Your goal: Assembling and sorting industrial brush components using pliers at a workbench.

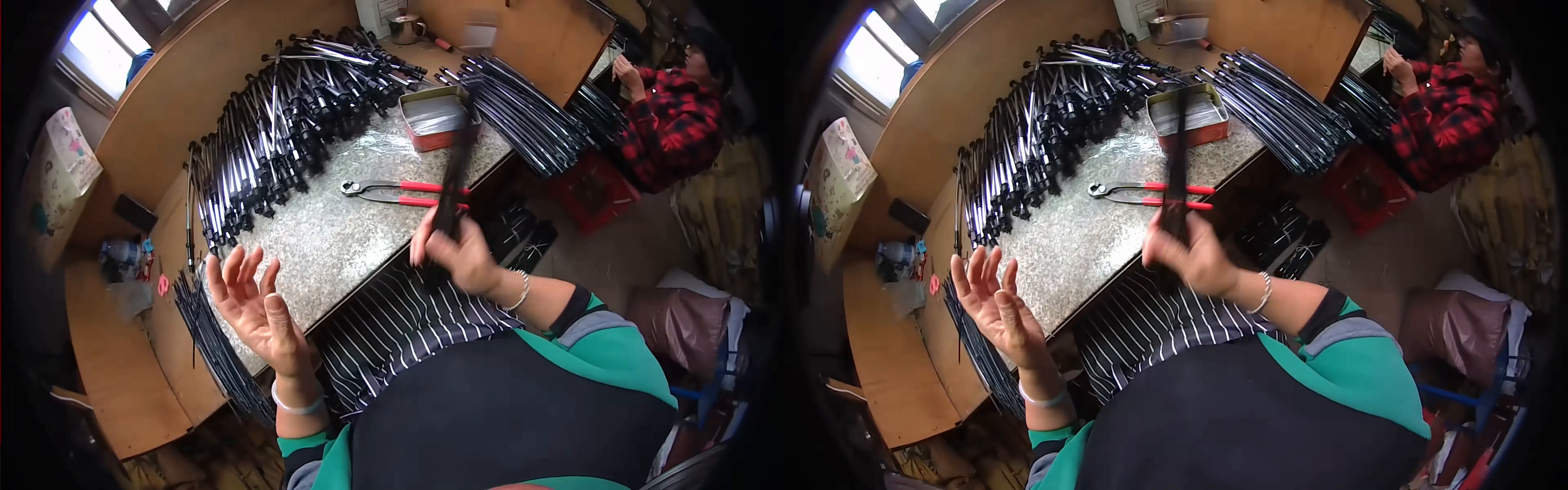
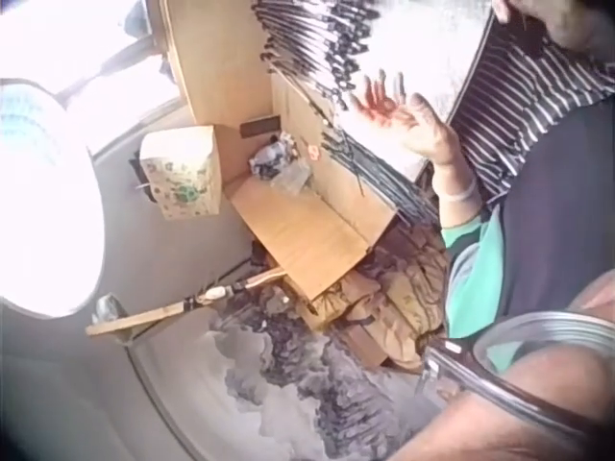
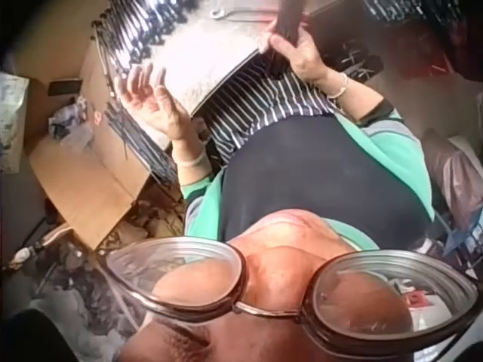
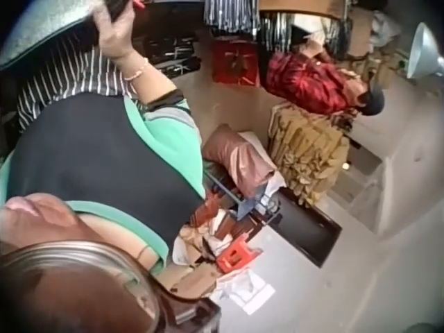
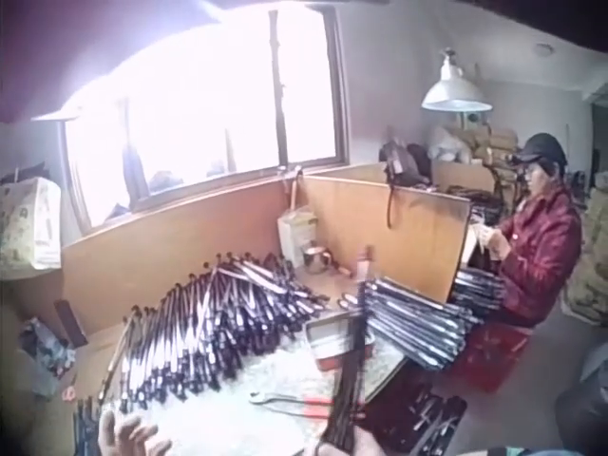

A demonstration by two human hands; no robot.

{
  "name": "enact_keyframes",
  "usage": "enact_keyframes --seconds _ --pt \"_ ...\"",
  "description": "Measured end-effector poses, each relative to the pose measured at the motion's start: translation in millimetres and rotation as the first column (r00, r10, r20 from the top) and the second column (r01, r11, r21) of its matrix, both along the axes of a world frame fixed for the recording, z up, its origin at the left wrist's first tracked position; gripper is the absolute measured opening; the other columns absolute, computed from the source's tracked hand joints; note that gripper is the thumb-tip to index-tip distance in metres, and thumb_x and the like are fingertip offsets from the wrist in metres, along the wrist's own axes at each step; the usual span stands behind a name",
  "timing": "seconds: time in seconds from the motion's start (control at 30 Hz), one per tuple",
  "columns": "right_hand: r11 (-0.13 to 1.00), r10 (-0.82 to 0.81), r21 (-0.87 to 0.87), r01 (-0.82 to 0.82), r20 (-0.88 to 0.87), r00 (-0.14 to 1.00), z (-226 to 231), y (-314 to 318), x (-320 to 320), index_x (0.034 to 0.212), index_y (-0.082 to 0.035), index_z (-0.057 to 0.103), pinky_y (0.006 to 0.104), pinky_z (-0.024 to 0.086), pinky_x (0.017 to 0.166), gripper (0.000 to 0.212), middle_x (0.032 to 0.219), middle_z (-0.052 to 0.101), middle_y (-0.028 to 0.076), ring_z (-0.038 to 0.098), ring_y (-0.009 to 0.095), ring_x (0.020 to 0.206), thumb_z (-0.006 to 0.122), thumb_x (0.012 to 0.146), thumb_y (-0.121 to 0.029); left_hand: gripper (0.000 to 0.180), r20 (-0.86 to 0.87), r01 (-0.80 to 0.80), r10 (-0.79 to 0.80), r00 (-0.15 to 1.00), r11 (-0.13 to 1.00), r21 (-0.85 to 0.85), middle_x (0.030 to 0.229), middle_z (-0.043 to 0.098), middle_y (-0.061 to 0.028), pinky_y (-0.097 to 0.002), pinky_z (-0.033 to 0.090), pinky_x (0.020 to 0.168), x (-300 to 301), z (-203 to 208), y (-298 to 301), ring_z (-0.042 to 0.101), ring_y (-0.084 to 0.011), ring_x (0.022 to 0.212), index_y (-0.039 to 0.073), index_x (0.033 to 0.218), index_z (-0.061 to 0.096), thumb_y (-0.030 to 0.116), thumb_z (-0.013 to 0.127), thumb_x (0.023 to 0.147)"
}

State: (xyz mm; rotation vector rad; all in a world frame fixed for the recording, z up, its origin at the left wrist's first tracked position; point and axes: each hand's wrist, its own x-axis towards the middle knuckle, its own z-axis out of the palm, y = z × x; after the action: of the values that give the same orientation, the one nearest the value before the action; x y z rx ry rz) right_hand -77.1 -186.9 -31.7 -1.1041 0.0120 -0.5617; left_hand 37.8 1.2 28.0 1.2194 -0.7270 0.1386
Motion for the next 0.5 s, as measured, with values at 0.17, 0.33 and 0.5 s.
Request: enact_keyframes --seconds 0.17,0.33,0.5 --pt "0.745 0.195 0.620 -0.245 0.149 0.969 11 -102 36 0.103 -0.010 0.057 0.0226 0.043 0.051 0.019 0.074 0.055 0.006 0.048 0.012 0.057 0.055 0.092 -0.025 0.032 -0.265 0.215 -0.113 0.958 0.893 0.395 0.090 0.061 -0.0077 -0.0242 0.048 0.068 -10 -25 26 0.058 -0.0141 0.076 0.003 0.114 0.057 0.003 0.059 0.082" --pt "0.739 -0.198 0.636 0.223 -0.111 0.974 -34 -305 34 0.121 0.006 0.042 0.0236 0.054 0.065 0.040 0.111 0.053 0.023 0.061 0.023 0.091 0.055 0.091 -0.017 0.027 0.043 0.032 -0.089 0.995 0.699 0.714 0.087 0.063 -0.0121 -0.0304 0.049 0.063 15 -40 30 0.060 -0.0211 0.068 -0.001 0.103 0.060 0.015 0.061 0.082" --pt "0.904 0.091 0.426 -0.032 -0.117 0.989 13 -234 37 0.130 0.010 0.032 0.0240 0.053 0.082 0.047 0.123 0.050 0.021 0.058 0.021 0.103 0.049 0.094 -0.016 0.026 0.379 -0.453 0.358 0.854 0.151 0.879 0.083 0.063 -0.0188 -0.0353 0.051 0.066 70 -42 99 0.062 -0.0274 0.070 -0.005 0.094 0.059 0.019 0.059 0.084"
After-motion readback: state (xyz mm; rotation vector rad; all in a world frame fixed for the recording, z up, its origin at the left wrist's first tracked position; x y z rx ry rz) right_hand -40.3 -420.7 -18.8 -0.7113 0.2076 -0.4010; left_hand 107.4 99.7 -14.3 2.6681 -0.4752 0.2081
